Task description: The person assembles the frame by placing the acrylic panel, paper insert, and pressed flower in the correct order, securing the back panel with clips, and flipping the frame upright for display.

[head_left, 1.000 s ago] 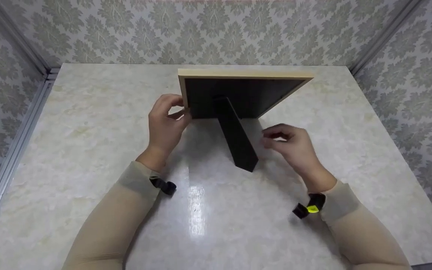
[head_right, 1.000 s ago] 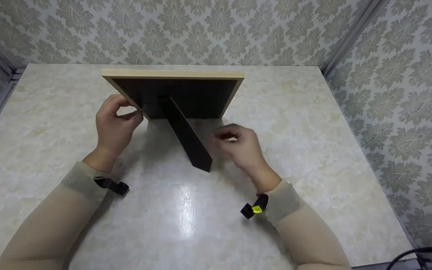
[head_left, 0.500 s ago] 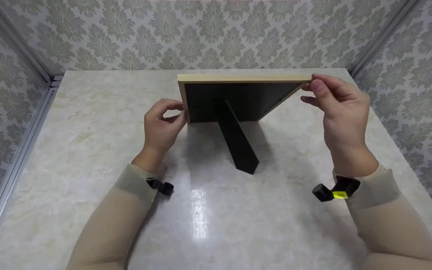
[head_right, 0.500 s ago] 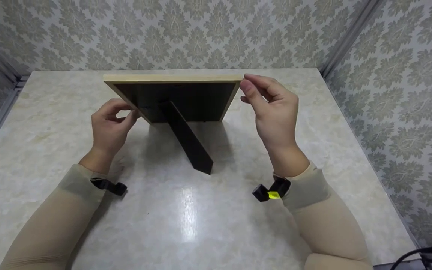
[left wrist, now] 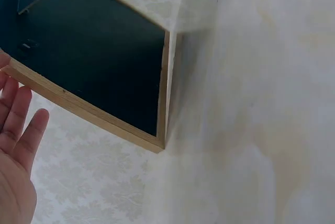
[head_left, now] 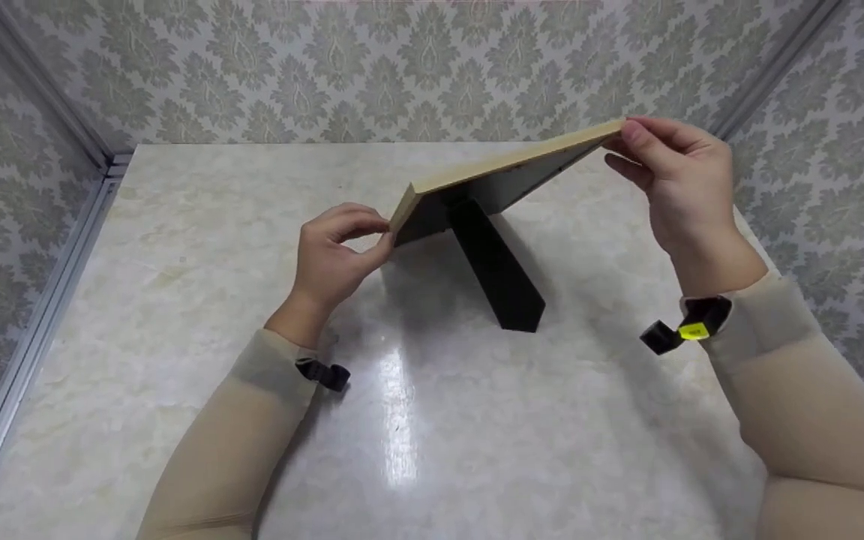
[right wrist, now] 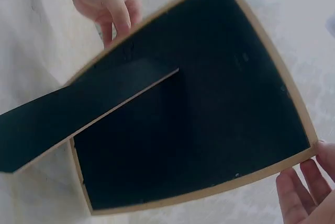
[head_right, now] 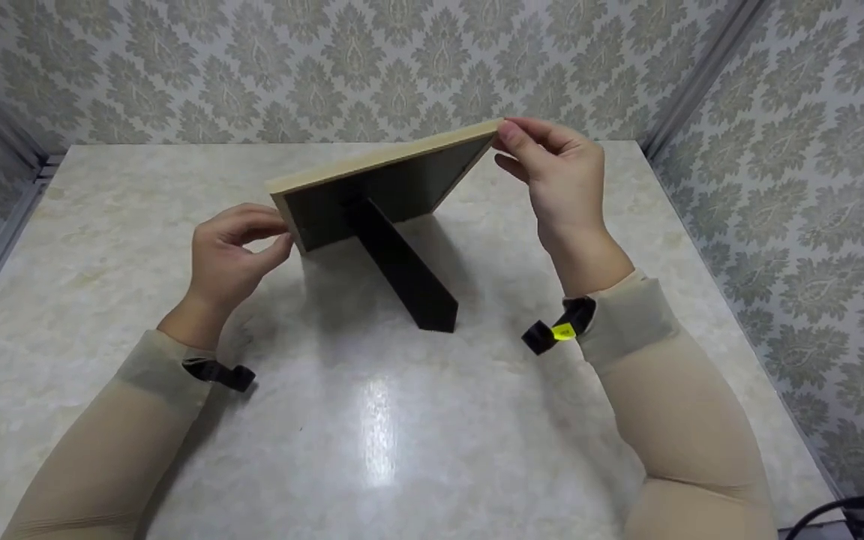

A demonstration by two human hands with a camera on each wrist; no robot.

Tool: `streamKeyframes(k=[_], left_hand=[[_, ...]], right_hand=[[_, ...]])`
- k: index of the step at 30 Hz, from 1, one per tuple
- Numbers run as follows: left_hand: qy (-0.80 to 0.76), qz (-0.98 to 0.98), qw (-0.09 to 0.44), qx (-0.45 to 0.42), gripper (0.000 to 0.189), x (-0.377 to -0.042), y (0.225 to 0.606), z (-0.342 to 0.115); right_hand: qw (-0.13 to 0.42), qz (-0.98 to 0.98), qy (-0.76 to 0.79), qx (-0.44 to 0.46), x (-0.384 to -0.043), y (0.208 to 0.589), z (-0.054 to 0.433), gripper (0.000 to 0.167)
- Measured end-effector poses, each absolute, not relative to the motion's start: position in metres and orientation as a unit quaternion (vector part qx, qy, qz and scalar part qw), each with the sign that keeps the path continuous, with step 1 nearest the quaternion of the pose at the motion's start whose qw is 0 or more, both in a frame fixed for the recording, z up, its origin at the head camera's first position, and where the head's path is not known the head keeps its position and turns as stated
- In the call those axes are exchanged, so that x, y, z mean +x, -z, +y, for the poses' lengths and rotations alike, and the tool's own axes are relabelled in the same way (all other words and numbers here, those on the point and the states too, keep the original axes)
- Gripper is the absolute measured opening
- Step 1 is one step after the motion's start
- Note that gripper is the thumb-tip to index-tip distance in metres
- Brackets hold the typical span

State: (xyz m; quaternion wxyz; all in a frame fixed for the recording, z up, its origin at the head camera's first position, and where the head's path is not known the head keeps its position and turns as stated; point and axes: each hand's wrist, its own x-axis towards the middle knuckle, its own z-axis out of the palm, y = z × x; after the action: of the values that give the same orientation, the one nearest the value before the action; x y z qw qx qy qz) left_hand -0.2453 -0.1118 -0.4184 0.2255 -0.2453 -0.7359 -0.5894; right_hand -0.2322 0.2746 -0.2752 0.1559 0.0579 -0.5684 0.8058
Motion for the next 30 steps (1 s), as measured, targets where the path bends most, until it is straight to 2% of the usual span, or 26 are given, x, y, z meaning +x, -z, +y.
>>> streamKeyframes(k=[5, 11, 17, 30], left_hand=[[0.539, -0.749, 0.249, -0.294, 0.005, -0.240, 0.415, -0.109], [0.515, -0.745, 0.236, -0.351, 0.009, -0.228, 0.408, -0.095], [0.500, -0.745, 0.230, -0.376, 0.017, -0.212, 0.403, -0.075], [0.417, -0.797, 0.270, -0.344, 0.011, -0.169, 0.392, -0.026]], right_hand=[[0.119, -0.553, -0.824, 0.030, -0.259, 0.272, 0.275, 0.016], [0.091, -0.552, -0.829, 0.009, -0.285, 0.268, 0.270, 0.015], [0.087, -0.584, -0.807, 0.017, -0.304, 0.264, 0.261, 0.017], [0.083, -0.647, -0.758, 0.017, -0.329, 0.261, 0.238, 0.026]])
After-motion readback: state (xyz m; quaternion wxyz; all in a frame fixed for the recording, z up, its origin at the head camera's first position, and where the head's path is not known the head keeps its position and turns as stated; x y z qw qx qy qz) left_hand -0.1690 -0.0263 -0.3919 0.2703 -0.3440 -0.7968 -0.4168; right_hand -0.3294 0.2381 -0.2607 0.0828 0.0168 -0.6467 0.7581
